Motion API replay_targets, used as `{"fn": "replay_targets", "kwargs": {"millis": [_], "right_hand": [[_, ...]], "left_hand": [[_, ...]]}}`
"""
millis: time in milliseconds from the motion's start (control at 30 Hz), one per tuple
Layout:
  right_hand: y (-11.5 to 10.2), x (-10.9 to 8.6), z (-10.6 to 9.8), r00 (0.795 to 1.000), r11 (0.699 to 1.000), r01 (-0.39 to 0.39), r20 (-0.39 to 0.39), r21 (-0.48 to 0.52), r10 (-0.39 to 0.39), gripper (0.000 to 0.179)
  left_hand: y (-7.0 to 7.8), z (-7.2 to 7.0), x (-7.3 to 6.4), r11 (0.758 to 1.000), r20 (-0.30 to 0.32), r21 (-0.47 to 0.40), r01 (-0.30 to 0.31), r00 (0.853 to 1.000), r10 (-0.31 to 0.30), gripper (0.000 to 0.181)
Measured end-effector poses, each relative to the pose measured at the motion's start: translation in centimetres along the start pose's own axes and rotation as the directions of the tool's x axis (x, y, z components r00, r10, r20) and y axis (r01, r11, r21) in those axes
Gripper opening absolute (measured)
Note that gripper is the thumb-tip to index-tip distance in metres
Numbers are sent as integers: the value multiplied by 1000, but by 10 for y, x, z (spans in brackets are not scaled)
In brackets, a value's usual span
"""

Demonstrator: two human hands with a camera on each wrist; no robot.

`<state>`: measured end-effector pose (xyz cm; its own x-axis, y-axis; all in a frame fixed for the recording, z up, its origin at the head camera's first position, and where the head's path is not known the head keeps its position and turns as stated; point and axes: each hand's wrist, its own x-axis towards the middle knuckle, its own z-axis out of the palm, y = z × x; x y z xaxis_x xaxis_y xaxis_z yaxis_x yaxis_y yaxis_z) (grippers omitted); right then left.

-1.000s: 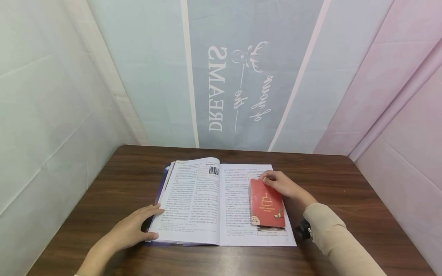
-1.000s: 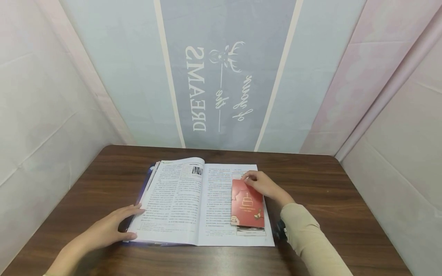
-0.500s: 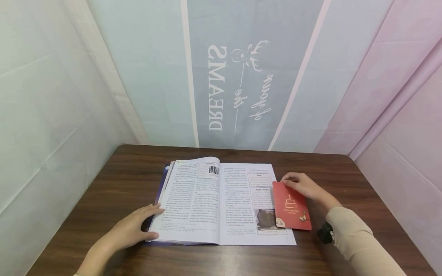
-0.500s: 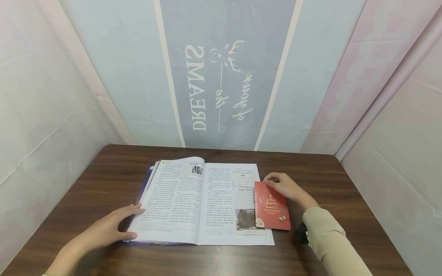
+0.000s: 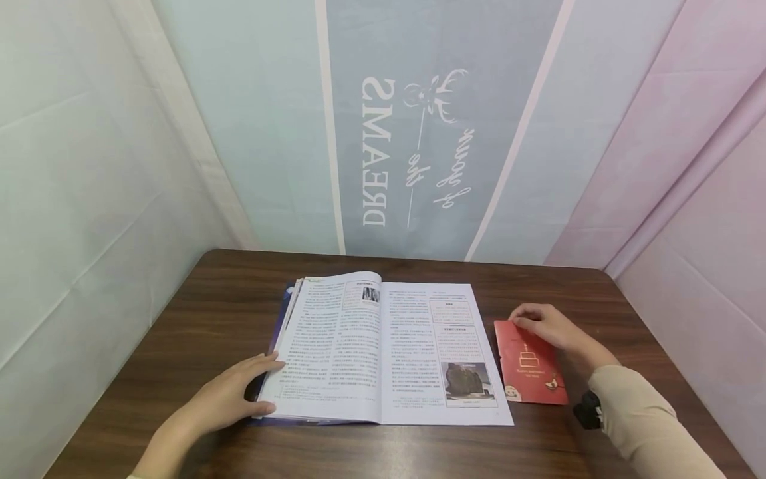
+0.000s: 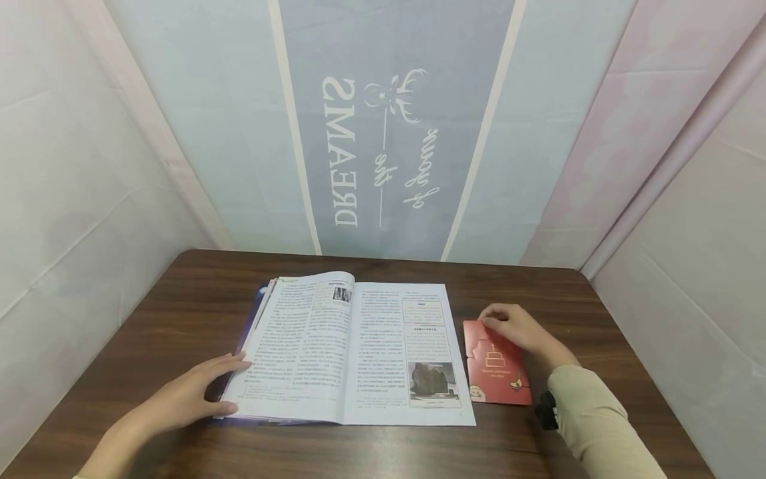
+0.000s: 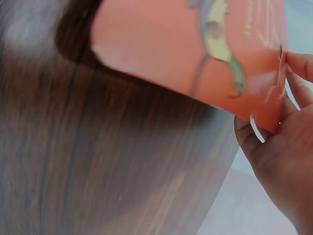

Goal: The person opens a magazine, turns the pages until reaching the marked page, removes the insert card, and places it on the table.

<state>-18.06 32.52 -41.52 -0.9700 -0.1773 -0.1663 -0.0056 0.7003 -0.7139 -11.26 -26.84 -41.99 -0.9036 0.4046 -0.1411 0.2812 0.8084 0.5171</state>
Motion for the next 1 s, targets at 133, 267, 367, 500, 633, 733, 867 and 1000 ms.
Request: {"fn": "replay_targets", "kwargs": {"millis": [133,267,367,500,633,733,867,1000], "right_hand": [[2,0,-1,1000,999,-3,-1,-47,3,21],[2,0,1,1000,997,-3,-7,-82,3,23],[3,0,4,1000,997,4,-13,-79,-5,23],[8,2,9,1000,997,15,-25,-72,-17,24],[11,1,10,999,997,20,-47,-74,-23,26],[10,-1,11,998,997,7,-68,-81,-12,27],[7,-5,11,995,994,-8,-102,-107,-3,29],[-2,-12,10,987,991,-16,-158,-136,-6,31]], "left_hand": [[0,0,0,1000,0,3,-6,1000,6,70],[-1,1,0,1000,0,5,-10,1000,10,70],[-1,2,1,1000,-2,6,-5,1000,5,70],[-2,3,1,1000,-5,9,2,1000,-1,70],[-2,3,1,1000,-6,7,-1,1000,1,70],[-2,4,0,1000,-5,2,-1,1000,1,70],[-2,3,-1,1000,2,2,-6,1000,6,69],[4,2,1,1000,3,13,-4,1000,4,67]]}}
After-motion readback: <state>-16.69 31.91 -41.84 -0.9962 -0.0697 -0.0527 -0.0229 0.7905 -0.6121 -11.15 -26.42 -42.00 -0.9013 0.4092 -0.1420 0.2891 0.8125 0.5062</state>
